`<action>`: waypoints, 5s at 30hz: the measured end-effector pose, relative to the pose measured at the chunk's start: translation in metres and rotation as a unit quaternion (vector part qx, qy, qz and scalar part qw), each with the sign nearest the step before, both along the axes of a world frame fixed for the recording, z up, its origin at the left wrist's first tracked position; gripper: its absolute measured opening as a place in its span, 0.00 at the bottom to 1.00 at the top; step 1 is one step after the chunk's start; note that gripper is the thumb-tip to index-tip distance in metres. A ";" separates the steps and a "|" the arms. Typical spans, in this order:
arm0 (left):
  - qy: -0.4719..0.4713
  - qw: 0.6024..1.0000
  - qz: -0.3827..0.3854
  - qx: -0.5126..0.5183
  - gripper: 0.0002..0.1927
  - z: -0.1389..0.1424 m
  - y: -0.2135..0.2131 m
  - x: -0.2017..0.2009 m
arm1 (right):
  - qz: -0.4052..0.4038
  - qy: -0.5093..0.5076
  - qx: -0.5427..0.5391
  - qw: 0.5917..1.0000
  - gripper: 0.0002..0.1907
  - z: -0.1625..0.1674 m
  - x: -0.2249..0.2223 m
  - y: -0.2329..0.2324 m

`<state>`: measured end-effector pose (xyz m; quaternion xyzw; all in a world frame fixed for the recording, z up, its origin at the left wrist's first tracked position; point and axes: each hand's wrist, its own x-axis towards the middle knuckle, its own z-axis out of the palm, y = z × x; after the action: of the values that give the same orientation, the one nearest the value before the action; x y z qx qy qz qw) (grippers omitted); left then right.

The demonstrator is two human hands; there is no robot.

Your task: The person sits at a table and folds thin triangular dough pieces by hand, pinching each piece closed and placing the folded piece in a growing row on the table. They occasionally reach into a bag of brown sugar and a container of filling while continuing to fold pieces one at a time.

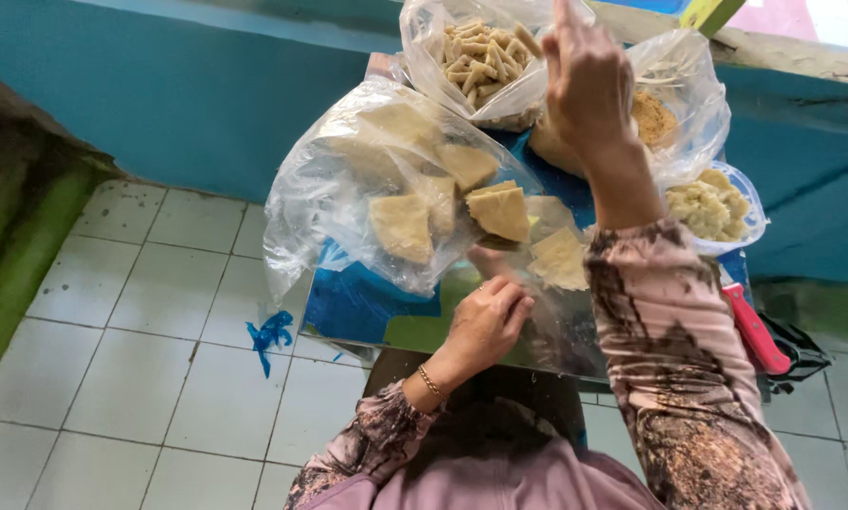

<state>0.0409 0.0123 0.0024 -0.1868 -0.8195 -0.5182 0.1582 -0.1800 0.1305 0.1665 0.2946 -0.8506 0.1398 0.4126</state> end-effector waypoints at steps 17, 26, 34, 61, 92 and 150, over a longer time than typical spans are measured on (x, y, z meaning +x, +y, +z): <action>-0.006 1.000 0.025 -0.005 0.03 0.008 -0.003 0.003 | -0.069 -0.235 -0.010 0.969 0.05 -0.142 0.187 0.075; 0.095 0.966 0.016 -0.239 0.22 -0.005 0.022 -0.014 | -0.336 -0.223 0.064 0.913 0.20 -0.100 0.138 0.184; 0.093 0.953 0.032 -0.285 0.22 -0.015 0.028 -0.027 | -0.324 -0.320 0.135 0.880 0.16 -0.092 0.106 0.198; 0.133 0.953 0.046 -0.270 0.23 -0.014 0.026 -0.021 | -0.089 -0.187 0.187 0.960 0.16 -0.133 0.130 0.126; 0.150 0.949 0.065 -0.270 0.24 -0.011 0.031 -0.021 | -0.266 -0.198 0.282 0.900 0.11 -0.065 0.099 0.208; 0.122 0.961 0.024 -0.249 0.24 0.005 0.015 -0.004 | -0.242 -0.224 0.014 0.944 0.11 -0.056 0.006 0.147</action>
<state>0.0365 0.0277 0.0070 -0.2628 -0.9010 -0.2676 0.2180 -0.1743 0.2778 0.1107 0.0461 -0.9685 0.0864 0.2288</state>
